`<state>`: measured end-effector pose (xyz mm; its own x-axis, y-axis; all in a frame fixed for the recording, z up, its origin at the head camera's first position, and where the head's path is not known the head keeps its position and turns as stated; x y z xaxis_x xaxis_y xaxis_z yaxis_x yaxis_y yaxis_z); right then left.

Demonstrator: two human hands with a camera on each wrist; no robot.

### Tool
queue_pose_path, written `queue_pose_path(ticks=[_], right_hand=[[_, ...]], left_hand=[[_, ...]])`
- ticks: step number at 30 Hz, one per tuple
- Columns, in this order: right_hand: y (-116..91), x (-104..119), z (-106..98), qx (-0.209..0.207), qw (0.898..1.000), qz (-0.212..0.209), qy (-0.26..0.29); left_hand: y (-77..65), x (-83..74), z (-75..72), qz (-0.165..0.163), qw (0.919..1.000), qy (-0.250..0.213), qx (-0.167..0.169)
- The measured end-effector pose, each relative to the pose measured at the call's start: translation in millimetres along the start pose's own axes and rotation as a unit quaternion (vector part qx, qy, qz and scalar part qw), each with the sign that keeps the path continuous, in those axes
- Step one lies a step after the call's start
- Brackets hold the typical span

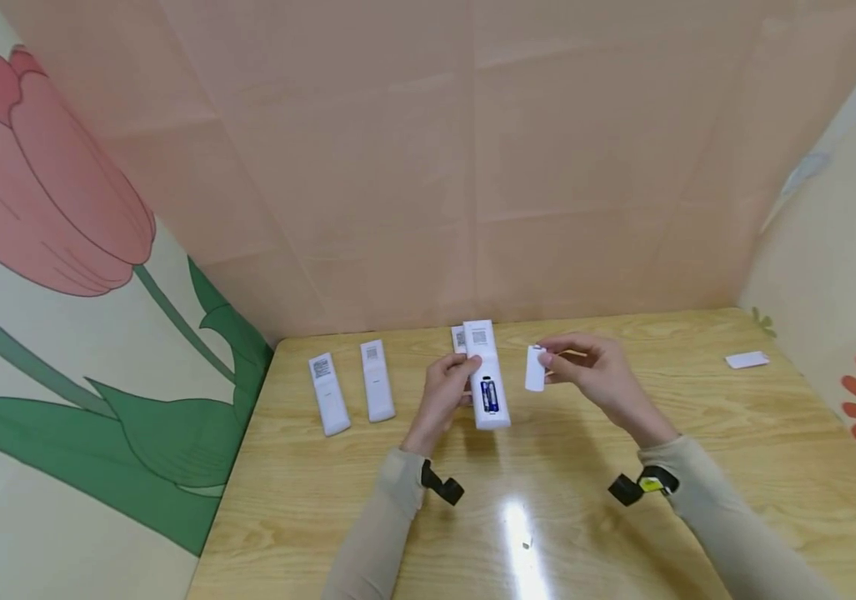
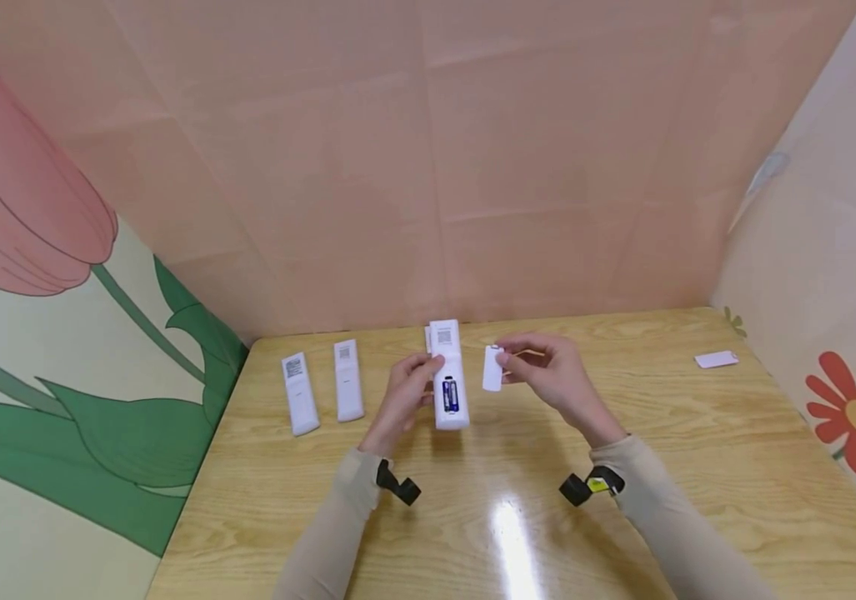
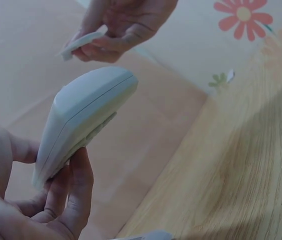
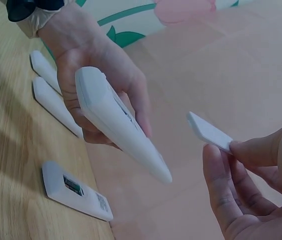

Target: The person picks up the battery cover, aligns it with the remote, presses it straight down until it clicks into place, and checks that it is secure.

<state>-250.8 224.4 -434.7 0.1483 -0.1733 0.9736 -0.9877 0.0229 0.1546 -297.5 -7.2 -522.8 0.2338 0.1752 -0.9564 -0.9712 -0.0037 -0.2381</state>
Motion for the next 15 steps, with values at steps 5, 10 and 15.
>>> queue_pose_path(ticks=[5,10,15], right_hand=[[0,2,4,-0.001,1.000,0.006,-0.013],[1,6,9,0.007,1.000,0.008,-0.024],[1,6,12,0.012,1.000,0.008,-0.027]], left_hand=[[0.1,0.9,1.6,0.002,1.0000,-0.002,0.002],[0.0,1.9,0.8,0.003,1.0000,0.001,0.001],[0.2,3.9,0.5,-0.001,1.0000,0.005,0.000]])
Point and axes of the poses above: each hand's wrist, its own y-axis towards the middle knuckle, its own z-axis out of the palm, x = y × z, the point moved 5 cm from there along y, towards the middle knuckle, and after that the axes turned 9 degrees about -x, right-handed, at the moved point
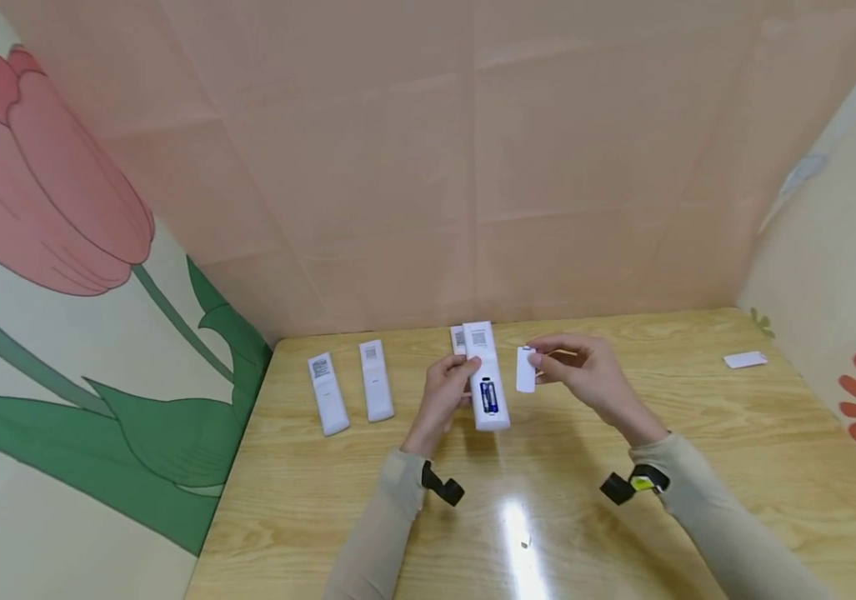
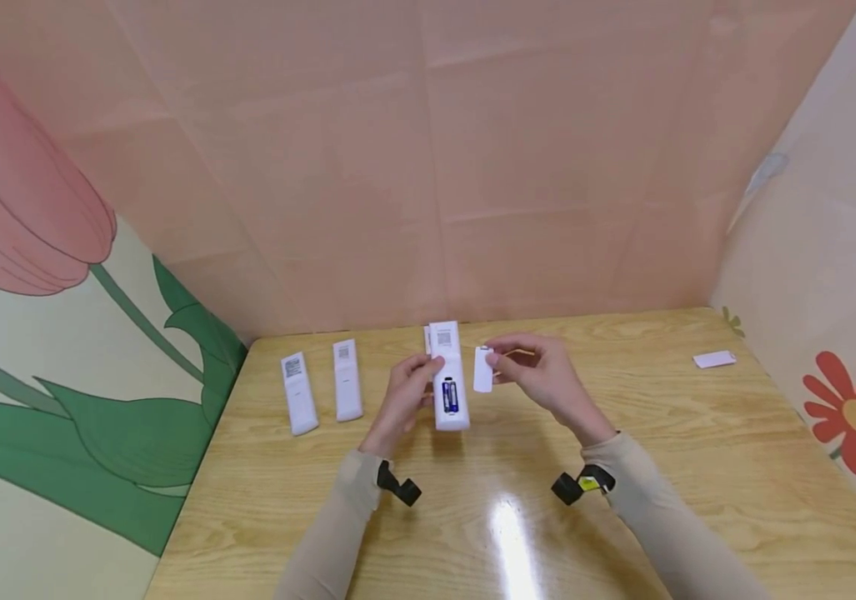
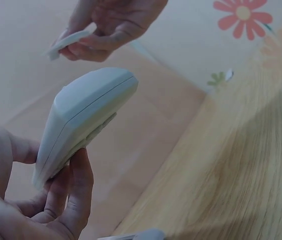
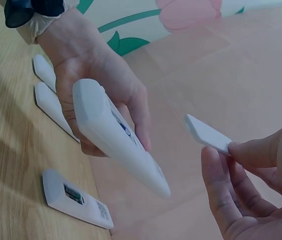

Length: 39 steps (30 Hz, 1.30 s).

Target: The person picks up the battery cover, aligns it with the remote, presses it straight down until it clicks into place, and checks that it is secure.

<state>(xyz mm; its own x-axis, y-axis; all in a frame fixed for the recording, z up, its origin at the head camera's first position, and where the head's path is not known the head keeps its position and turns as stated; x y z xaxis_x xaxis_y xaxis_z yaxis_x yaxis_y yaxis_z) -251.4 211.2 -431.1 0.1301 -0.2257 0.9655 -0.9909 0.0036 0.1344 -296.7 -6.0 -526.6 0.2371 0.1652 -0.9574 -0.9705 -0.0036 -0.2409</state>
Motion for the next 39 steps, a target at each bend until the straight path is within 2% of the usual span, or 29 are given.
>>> queue_pose_path(ticks=[12,24,34,39], right_hand=[[0,-4,7,0.005,1.000,-0.012,0.024],[-2,-7,16,0.004,1.000,-0.001,0.021],[-3,-16,25,0.009,1.000,0.017,0.025],[-5,-21,29,0.012,0.999,0.011,0.032]], left_hand=[[-0.8,6.7,7.0,-0.011,0.9999,0.006,0.005],[-4.8,8.2,13.9,-0.016,0.9998,0.015,0.002],[-7.2,9.7,13.4,-0.018,0.9998,0.011,0.003],[-7.3,10.0,15.0,-0.015,0.9998,0.011,0.007]])
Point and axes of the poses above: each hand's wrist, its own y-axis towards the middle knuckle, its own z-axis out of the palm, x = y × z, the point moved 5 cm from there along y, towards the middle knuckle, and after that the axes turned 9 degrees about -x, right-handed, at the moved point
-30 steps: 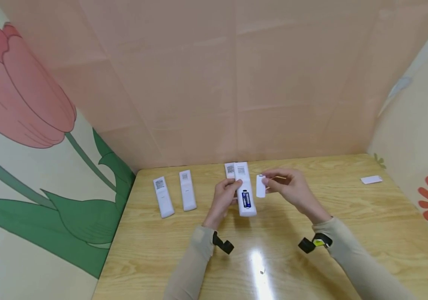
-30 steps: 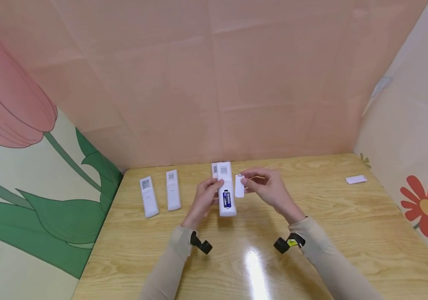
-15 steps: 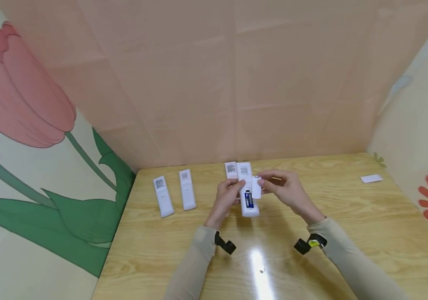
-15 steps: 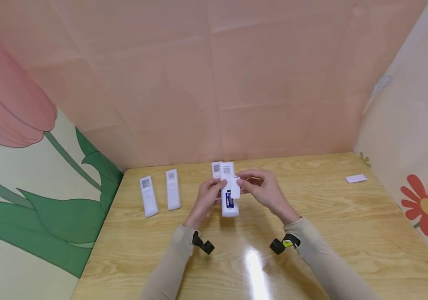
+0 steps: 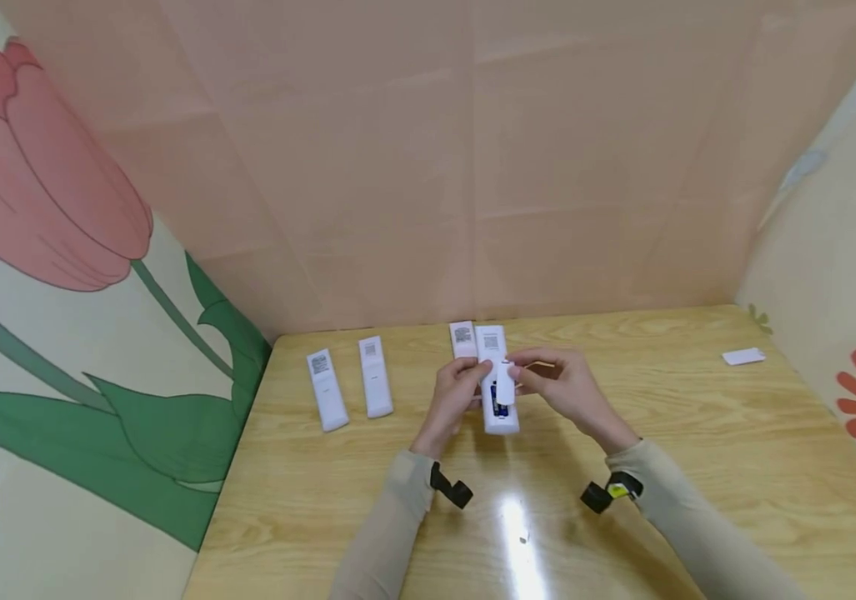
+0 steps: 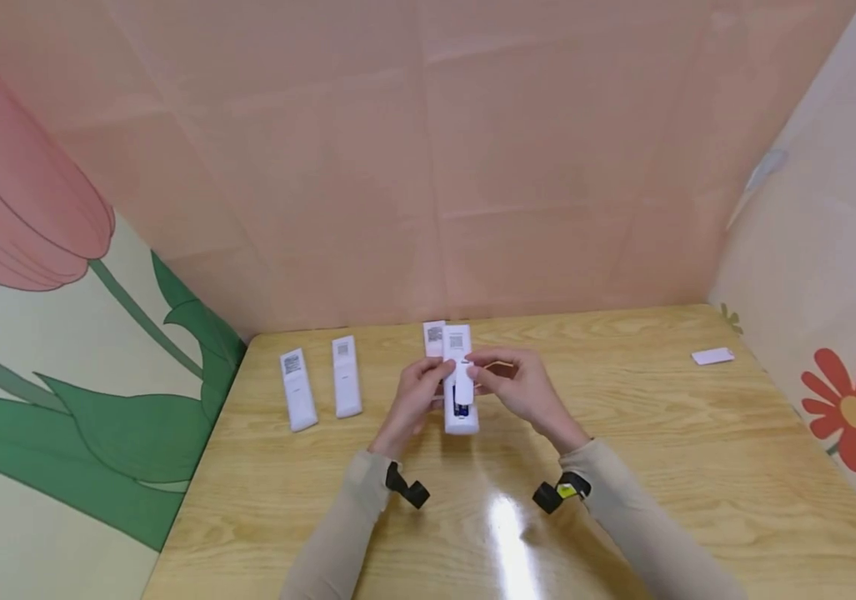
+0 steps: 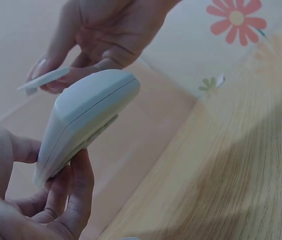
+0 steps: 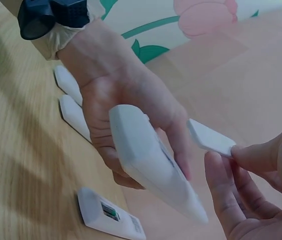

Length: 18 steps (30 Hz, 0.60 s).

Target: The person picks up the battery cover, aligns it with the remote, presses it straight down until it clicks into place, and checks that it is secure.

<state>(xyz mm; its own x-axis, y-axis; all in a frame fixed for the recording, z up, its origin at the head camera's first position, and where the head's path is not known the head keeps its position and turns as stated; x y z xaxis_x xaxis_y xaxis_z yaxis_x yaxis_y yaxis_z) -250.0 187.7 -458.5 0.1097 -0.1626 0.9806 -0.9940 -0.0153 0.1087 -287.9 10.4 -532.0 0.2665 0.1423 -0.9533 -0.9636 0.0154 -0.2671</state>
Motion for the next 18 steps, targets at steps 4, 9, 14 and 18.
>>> queue_pose_path(ticks=[4,9,14,18], right_hand=[[0,-2,4,0.011,1.000,-0.008,0.003],[-1,-8,6,0.014,1.000,0.002,-0.012],[-3,-14,8,0.011,1.000,0.014,-0.019],[-5,-15,11,0.016,1.000,0.017,-0.013]], left_hand=[[-0.3,-0.9,-0.6,0.000,1.0000,0.000,-0.002],[-0.9,-0.9,-0.7,0.001,1.0000,0.002,-0.001],[-1.4,-0.1,-0.9,-0.002,1.0000,0.001,-0.002],[-1.6,0.3,-2.0,-0.004,1.0000,0.004,-0.007]])
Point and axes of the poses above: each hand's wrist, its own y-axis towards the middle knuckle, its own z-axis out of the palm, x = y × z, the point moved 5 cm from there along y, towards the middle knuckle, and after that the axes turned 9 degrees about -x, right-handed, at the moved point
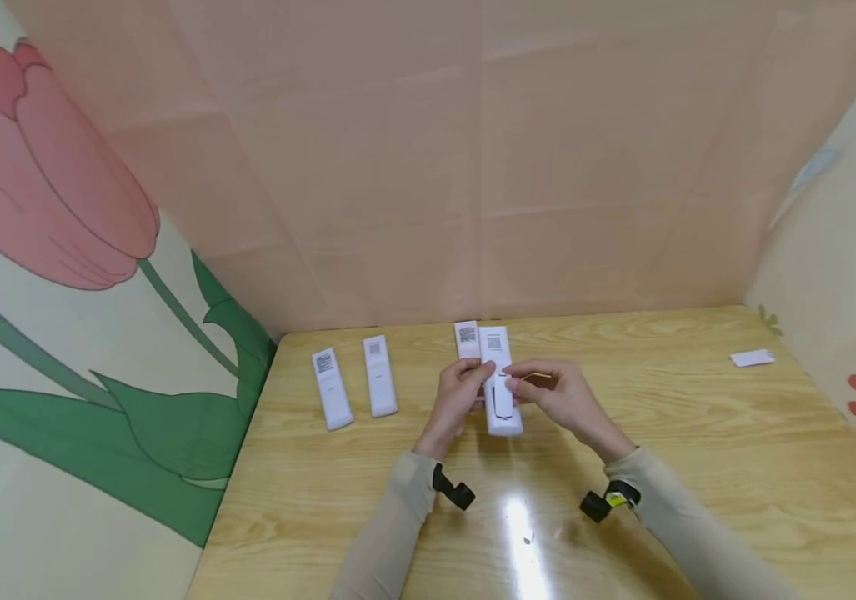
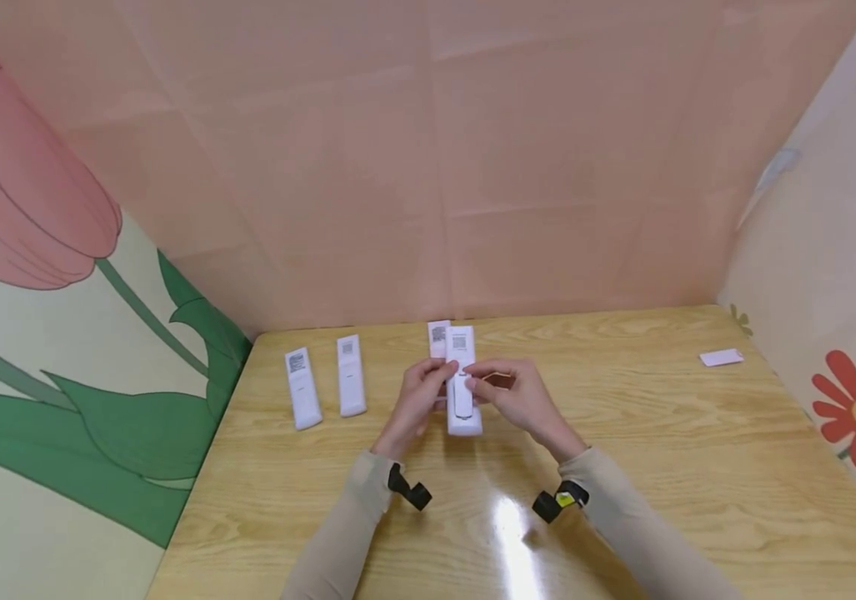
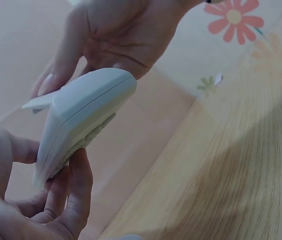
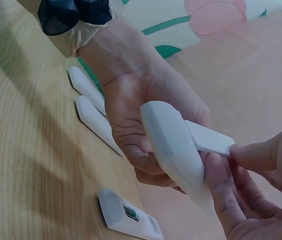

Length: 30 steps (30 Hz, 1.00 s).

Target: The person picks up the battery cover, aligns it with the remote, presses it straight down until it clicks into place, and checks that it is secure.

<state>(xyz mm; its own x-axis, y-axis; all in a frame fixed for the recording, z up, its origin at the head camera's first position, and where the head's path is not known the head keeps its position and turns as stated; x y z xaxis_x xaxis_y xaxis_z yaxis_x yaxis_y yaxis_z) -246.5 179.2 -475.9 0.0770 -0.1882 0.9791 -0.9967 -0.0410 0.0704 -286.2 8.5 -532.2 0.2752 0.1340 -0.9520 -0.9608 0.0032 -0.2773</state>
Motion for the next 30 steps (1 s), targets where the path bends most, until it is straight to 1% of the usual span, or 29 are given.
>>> queue_pose_path(ticks=[8,21,24,30], right_hand=[[-0.9,-5.6,0.5,-0.004,1.000,0.014,-0.007],[-3.4,-9.8,2.0,-0.007,1.000,0.009,-0.018],[-3.0,-9.6,2.2,-0.011,1.000,0.003,-0.023],[-1.3,-6.2,4.1,-0.022,0.999,-0.024,-0.036]], left_hand=[[1.5,3.6,0.5,-0.002,1.0000,-0.005,0.002],[4.3,8.1,-2.2,-0.007,0.9999,-0.013,-0.003],[4.9,6.6,-2.4,-0.005,0.9999,-0.014,-0.002],[4.1,1.3,-1.6,0.003,0.9998,-0.016,-0.009]])
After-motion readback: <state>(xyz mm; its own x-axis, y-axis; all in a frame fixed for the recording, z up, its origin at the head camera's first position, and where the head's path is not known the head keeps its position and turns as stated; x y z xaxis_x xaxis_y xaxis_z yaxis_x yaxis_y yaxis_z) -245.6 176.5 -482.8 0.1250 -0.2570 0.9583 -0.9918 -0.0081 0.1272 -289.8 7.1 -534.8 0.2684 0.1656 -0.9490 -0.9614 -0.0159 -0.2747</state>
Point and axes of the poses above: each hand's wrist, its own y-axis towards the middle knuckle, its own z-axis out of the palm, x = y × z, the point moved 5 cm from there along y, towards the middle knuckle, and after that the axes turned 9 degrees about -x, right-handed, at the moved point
